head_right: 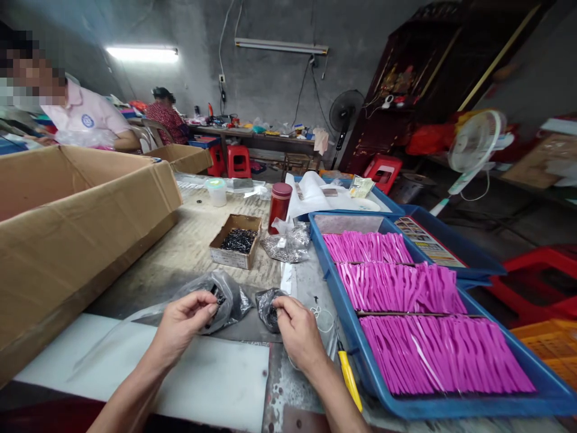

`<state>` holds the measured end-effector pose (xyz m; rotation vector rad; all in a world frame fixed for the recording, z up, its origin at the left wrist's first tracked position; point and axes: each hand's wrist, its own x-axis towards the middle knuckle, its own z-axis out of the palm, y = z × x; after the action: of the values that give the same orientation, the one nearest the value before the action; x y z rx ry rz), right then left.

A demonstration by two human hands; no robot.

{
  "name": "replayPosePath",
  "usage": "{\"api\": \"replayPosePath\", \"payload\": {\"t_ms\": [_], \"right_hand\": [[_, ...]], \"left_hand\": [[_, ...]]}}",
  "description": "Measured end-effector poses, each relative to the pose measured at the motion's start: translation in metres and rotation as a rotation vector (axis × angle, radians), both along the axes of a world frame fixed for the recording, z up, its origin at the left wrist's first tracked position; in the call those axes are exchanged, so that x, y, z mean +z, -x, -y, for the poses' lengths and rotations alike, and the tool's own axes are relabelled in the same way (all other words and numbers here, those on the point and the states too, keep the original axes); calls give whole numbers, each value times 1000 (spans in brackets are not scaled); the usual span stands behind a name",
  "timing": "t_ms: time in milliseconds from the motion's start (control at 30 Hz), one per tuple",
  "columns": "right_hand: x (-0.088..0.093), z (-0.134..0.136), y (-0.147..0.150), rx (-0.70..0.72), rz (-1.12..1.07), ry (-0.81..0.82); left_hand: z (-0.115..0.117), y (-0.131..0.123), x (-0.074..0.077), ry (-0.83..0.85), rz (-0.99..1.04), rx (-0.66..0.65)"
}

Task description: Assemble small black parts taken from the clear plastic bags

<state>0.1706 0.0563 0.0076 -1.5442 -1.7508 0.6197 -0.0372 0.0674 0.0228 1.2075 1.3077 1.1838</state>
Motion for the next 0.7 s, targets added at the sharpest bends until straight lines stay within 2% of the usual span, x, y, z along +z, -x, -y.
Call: {"api": "replayPosePath", "payload": {"t_ms": [100,233,433,700], "right_hand": [[1,4,2,0,-150,63],[3,9,4,15,-258,173],[3,15,5,8,-409,300],[7,23,12,48,-644,376]], "left_hand": [[5,-6,2,119,228,-24],[12,-11,0,236,369,-88],[19,-17,-2,313,485,-164],[27,-31,-5,309,516,-235]]}}
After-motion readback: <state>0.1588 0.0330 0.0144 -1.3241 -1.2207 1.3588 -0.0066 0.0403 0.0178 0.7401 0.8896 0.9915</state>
